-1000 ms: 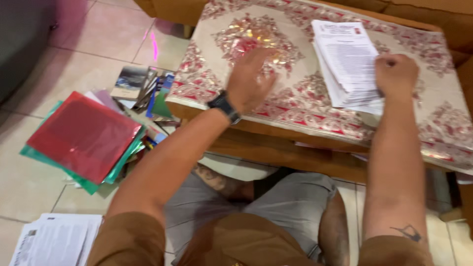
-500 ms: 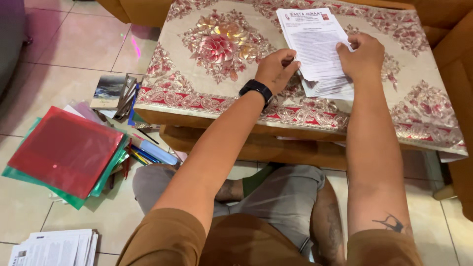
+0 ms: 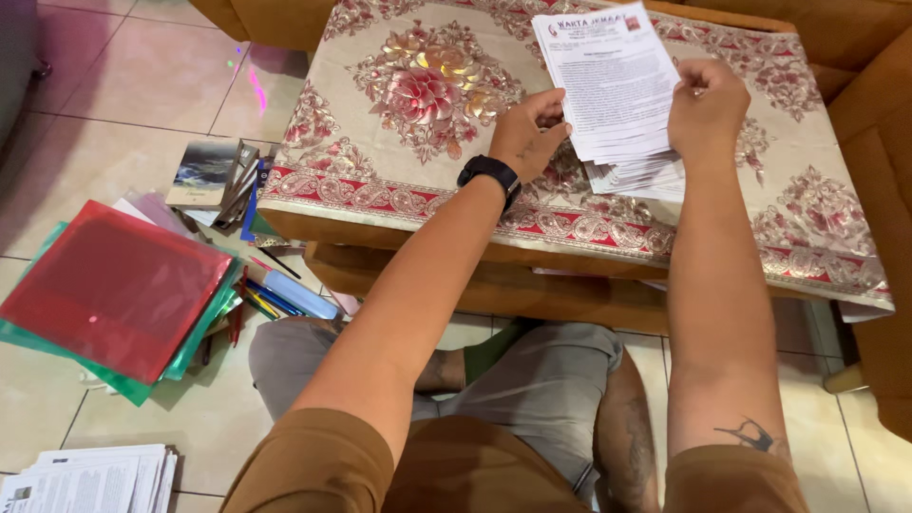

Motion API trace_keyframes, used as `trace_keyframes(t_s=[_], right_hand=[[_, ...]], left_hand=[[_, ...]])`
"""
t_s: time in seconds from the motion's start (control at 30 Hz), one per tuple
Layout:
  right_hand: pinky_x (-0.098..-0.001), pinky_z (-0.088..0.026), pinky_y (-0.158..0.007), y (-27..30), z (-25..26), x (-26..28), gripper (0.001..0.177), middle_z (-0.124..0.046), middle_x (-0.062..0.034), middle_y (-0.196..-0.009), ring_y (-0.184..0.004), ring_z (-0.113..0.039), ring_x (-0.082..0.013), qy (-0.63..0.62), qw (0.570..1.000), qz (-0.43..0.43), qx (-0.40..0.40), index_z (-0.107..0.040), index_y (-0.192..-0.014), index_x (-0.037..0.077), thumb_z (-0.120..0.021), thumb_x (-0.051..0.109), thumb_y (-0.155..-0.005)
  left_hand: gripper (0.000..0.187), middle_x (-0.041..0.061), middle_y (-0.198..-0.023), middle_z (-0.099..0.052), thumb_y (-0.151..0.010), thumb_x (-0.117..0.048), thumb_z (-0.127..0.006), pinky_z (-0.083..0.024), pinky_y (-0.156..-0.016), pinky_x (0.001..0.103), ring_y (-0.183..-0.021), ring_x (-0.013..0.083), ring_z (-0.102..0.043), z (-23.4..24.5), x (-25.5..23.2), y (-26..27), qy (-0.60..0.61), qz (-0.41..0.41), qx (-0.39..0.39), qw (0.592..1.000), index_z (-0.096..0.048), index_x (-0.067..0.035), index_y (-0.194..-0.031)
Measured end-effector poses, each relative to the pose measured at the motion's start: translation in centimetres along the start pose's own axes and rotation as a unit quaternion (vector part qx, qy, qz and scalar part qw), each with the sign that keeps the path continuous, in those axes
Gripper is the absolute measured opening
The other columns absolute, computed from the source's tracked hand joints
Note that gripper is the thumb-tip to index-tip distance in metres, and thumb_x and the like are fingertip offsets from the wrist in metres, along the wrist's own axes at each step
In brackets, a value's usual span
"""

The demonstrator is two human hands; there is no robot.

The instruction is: The person sits on the floor and repeatedly picks up sheets of paper from a table, flips them over, and places them into a separate pile on the floor. The person handles the papers one at a time throughout the clip.

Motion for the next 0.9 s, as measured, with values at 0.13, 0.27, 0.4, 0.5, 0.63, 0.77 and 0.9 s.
trace_keyframes(t_s=[0.13, 0.27, 0.4, 0.5, 0.63, 0.77, 0.9], right_hand=[[-0.0336, -0.057, -0.081, 0.2, -1.1, -2.2, 0.015, -0.076, -0.0137, -0.1, -0.088, -0.073, -0.0241, 0.046, 0.995, -0.066, 0.055, -0.079, -0.102, 0.003, -0.067, 0.001, -0.094], [-0.0374, -0.057, -0.08, 0.4, -1.5, -1.2, 0.014, -0.075, -0.0183, -0.098, -0.084, -0.072, -0.0322, 0.106, 0.99, -0.017, 0.093, -0.079, -0.098, 0.003, -0.066, 0.005, -0.094], [-0.0415, -0.056, -0.077, 0.6, -1.4, 0.4, 0.017, -0.074, -0.019, -0.091, -0.079, -0.071, -0.0343, 0.124, 0.983, -0.053, 0.127, -0.079, -0.098, 0.005, -0.07, 0.019, -0.098], [-0.0422, -0.056, -0.078, 0.6, -0.9, 2.3, 0.018, -0.074, -0.019, -0.087, -0.075, -0.07, -0.0354, 0.161, 0.979, -0.04, 0.122, -0.081, -0.1, 0.008, -0.071, 0.023, -0.102], [-0.0428, -0.056, -0.076, 0.7, -1.1, 4.0, 0.016, -0.076, -0.0162, -0.09, -0.078, -0.071, -0.0343, 0.162, 0.98, -0.009, 0.119, -0.082, -0.099, 0.009, -0.071, 0.021, -0.097], [-0.0397, -0.057, -0.079, 0.6, -1.4, 4.1, 0.02, -0.076, -0.0143, -0.095, -0.082, -0.073, -0.0286, 0.106, 0.988, -0.007, 0.109, -0.079, -0.103, 0.006, -0.073, 0.024, -0.097], [-0.0435, -0.056, -0.078, 0.9, -1.2, 5.8, 0.024, -0.077, -0.0161, -0.095, -0.085, -0.07, -0.0343, 0.245, 0.956, 0.157, 0.039, -0.081, -0.099, 0.005, -0.078, 0.027, -0.09]], left_hand=[[0.051, 0.013, -0.124, -0.074, -0.089, -0.001, -0.074, -0.06, -0.089, 0.031, -0.105, 0.0166, -0.072, 0.1, 0.4, -0.2, 0.003, 0.019, 0.014, 1.0, -0.061, -0.005, -0.138], [0.054, 0.011, -0.127, -0.07, -0.087, -0.003, -0.076, -0.06, -0.09, 0.031, -0.107, 0.0159, -0.07, 0.0, 0.5, -0.2, 0.022, 0.013, 0.014, 1.0, -0.06, -0.005, -0.138], [0.06, 0.009, -0.109, -0.064, -0.077, -0.012, -0.087, -0.059, -0.081, 0.032, -0.092, 0.0176, -0.064, 0.8, 0.0, 0.0, -0.097, -0.013, -0.044, 0.994, -0.063, -0.006, -0.132], [0.059, 0.007, -0.105, -0.061, -0.077, -0.017, -0.087, -0.058, -0.079, 0.032, -0.087, 0.0178, -0.063, 0.8, -0.8, 0.3, -0.13, -0.041, -0.043, 0.99, -0.063, -0.007, -0.13], [0.053, 0.009, -0.105, -0.061, -0.08, -0.021, -0.086, -0.057, -0.079, 0.033, -0.086, 0.019, -0.064, 0.6, -1.2, 0.5, -0.151, -0.028, -0.034, 0.988, -0.065, -0.009, -0.127], [0.043, 0.01, -0.111, -0.065, -0.084, -0.018, -0.08, -0.059, -0.084, 0.032, -0.092, 0.0188, -0.069, 0.3, -1.3, 0.4, -0.107, -0.043, -0.027, 0.993, -0.067, -0.01, -0.124], [0.031, 0.01, -0.106, -0.071, -0.087, -0.016, -0.076, -0.06, -0.083, 0.031, -0.09, 0.0182, -0.072, 0.4, -0.8, 0.4, -0.084, -0.04, -0.037, 0.995, -0.072, -0.006, -0.116]])
Point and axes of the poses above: each hand's wrist, its own y-axis away from the middle knuckle, its own z-axis out of the back of the hand, x = y × z, the point moved 7 cm from there along -y, towards the middle knuckle
